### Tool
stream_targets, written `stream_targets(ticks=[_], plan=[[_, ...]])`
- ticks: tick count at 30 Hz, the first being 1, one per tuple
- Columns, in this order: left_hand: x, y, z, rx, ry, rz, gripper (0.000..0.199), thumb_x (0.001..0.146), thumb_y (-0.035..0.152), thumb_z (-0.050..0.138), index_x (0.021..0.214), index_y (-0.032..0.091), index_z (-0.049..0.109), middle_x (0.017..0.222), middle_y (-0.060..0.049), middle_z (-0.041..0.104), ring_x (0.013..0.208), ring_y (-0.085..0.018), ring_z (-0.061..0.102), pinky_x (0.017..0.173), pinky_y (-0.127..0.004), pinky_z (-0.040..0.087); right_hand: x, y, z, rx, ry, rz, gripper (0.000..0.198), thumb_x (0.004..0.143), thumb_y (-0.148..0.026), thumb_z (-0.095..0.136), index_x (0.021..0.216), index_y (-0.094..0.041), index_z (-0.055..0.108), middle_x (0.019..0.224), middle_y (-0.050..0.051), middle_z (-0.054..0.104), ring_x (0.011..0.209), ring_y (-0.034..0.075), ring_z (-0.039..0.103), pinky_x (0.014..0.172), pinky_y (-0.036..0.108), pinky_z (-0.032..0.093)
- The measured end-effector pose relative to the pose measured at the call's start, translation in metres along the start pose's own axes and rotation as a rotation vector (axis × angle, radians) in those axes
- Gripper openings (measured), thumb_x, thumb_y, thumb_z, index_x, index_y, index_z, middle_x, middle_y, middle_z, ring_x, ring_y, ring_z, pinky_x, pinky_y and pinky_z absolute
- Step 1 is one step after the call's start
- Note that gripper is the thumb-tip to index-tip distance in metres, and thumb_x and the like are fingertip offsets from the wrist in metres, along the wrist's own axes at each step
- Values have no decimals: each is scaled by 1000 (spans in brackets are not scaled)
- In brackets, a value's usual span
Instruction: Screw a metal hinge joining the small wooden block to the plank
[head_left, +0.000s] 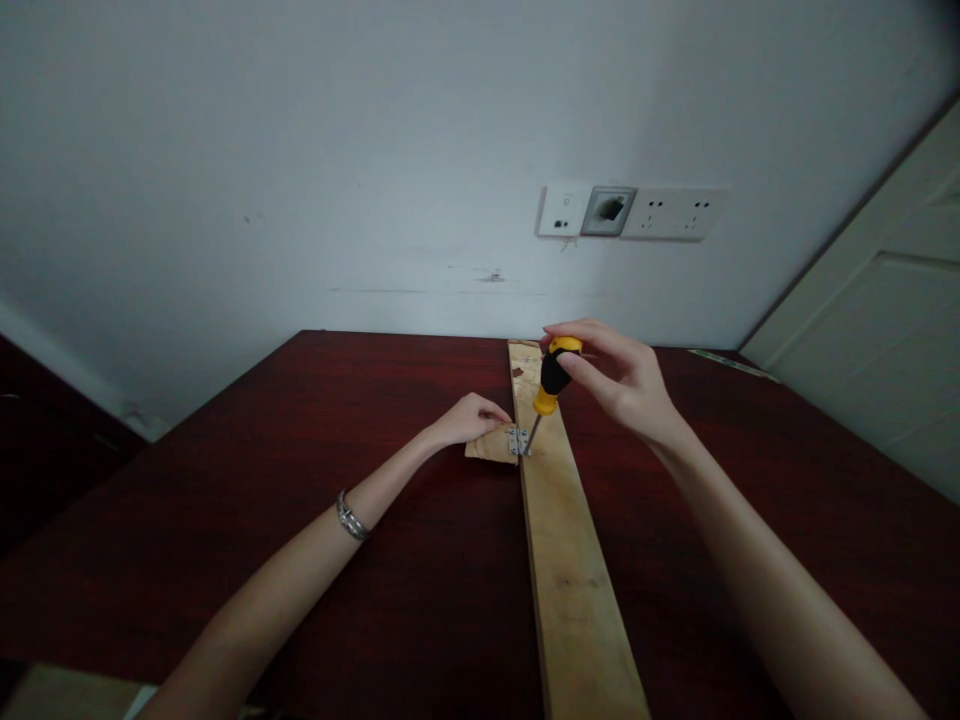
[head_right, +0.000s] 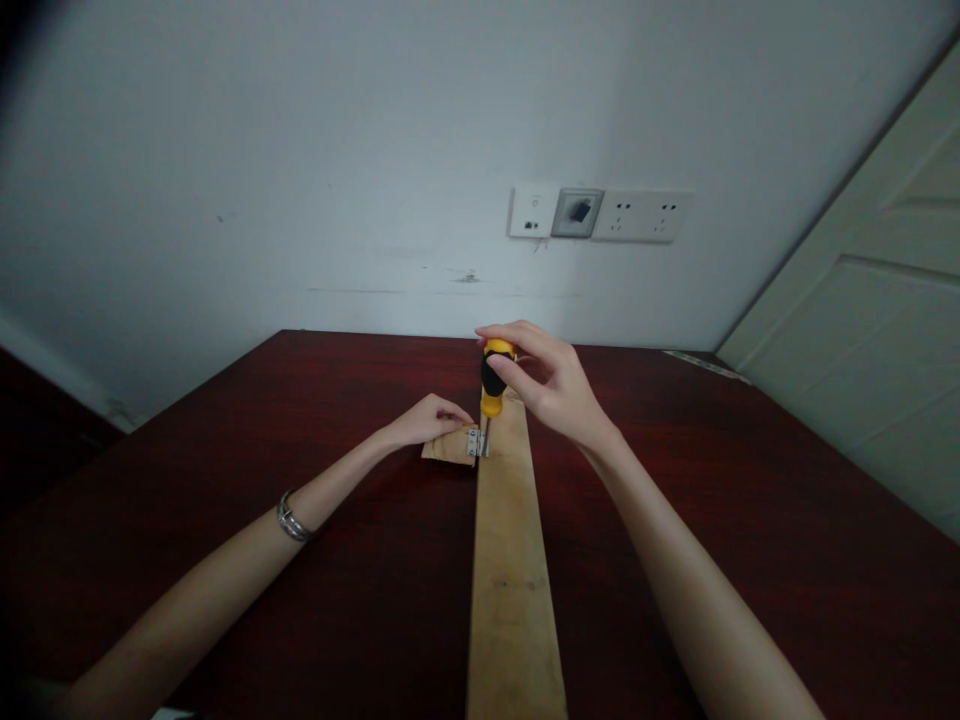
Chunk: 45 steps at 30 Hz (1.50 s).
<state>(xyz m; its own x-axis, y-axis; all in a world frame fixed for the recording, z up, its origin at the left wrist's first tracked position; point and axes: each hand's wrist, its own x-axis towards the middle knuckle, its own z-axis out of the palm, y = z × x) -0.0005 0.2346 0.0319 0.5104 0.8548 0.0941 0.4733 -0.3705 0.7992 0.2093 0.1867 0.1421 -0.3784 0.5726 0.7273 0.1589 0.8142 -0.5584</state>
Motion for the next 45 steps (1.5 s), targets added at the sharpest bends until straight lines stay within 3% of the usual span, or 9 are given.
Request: stream_targets(ticks=[4,8,14,19,30,36,39,42,45], plan=[[-1,1,0,-12,-15,-1,27,75,13,51,93,11,71,91,-7,71,81,-17,64,76,-26,47,1,4,2,-90,67,-25,19,78,-26,63,97,-26,65,86,2,54,80,16,53,65,29,45],[-1,1,0,-15,-16,1,27,74,13,51,92,11,71,90,-6,71,81,-16,63,77,-26,47,1,8,7,-143,128,-60,17,76,-29,65,93,-26,64,82,1,53,78,16,51,70,31,45],[0,-1,1,-56,-10,-20,26,74,14,53,92,11,71,90,-6,71,82,-17,64,77,-27,47,-2,4,11,2,80,-18,30,90,-32,38,110,-28,60,110,4,58,103,22,54,92,44,41],[0,-4,2,-104,-18,-47,26,74,17,54,94,11,70,91,-7,71,81,-17,63,76,-28,47,-4,4,13,169,43,89,31,89,-34,42,116,-29,57,119,4,57,96,21,61,90,44,46],[0,-4,3,-142,-12,-54,25,74,15,54,92,9,70,88,-8,71,78,-16,63,76,-28,47,-1,7,18,-33,169,-16,18,77,-27,63,96,-26,63,90,2,56,82,16,54,68,30,48],[0,-5,3,-128,-8,-53,25,73,16,55,92,11,70,87,-7,71,78,-16,63,74,-27,47,-3,11,27,-114,298,-42,15,75,-30,64,89,-25,60,85,2,55,83,18,53,72,34,48],[1,-6,2,-108,-7,-44,25,73,17,55,92,11,71,86,-7,71,77,-16,63,73,-27,47,-6,11,32,12,293,-3,15,84,-35,53,94,-26,60,94,3,55,90,18,55,75,35,50],[1,-5,1,-102,-6,-36,25,73,17,55,92,11,71,88,-7,71,78,-16,63,74,-27,47,-7,10,34,224,199,64,28,91,-40,35,103,-27,57,114,5,53,97,19,57,71,35,53],[1,-5,1,-96,-10,-33,26,74,17,54,93,12,71,88,-6,71,78,-16,63,73,-27,47,-8,8,33,299,140,107,29,91,-40,36,109,-27,54,115,5,54,93,19,60,72,35,54]])
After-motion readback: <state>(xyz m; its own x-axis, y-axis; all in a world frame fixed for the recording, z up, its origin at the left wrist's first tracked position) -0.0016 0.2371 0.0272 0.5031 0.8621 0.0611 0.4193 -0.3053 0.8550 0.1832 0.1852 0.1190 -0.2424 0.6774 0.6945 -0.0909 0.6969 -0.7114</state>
